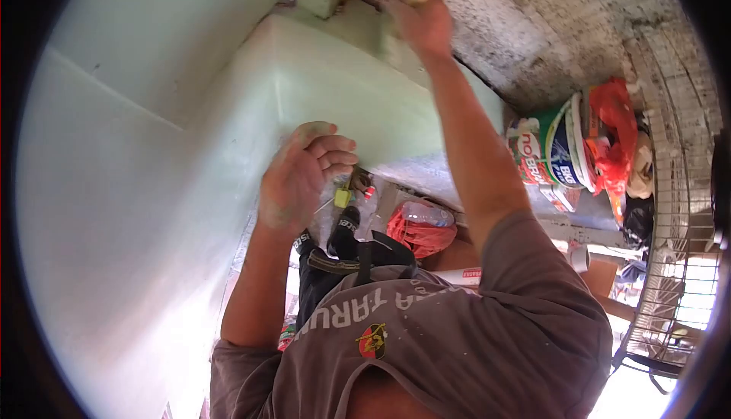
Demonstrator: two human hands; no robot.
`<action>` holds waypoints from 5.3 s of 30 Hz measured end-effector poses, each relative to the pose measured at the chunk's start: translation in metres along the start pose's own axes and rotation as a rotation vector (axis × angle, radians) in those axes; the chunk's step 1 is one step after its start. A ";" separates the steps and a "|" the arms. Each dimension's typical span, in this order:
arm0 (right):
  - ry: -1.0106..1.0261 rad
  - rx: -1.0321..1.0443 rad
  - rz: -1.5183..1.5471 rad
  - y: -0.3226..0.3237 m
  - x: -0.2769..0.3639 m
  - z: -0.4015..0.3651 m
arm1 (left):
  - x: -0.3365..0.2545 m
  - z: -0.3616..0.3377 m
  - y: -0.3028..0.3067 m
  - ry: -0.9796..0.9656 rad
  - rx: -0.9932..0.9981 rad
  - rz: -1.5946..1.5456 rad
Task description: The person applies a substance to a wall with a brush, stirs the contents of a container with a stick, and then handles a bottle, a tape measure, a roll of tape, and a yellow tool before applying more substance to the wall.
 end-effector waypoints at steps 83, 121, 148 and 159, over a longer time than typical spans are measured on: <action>-0.244 0.003 0.248 0.087 -0.074 -0.054 | 0.012 -0.001 -0.001 0.024 -0.047 -0.083; -0.229 0.054 0.124 0.128 -0.110 -0.046 | 0.033 0.011 -0.004 0.144 -0.097 -0.011; 0.217 0.290 -0.180 0.037 -0.002 0.072 | 0.026 -0.035 0.020 -0.056 -0.237 0.003; 0.645 0.433 -1.009 -0.023 -0.044 0.126 | 0.028 -0.042 0.012 -0.047 -0.243 0.008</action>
Point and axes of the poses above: each hand's wrist, its own z-axis towards the middle knuckle, its own y-axis out of the back of the hand, x = y × z, the point moved 1 cm from there along z, towards the middle knuckle, and after that the axes turned 2 degrees about y, right-handed, at the moved point
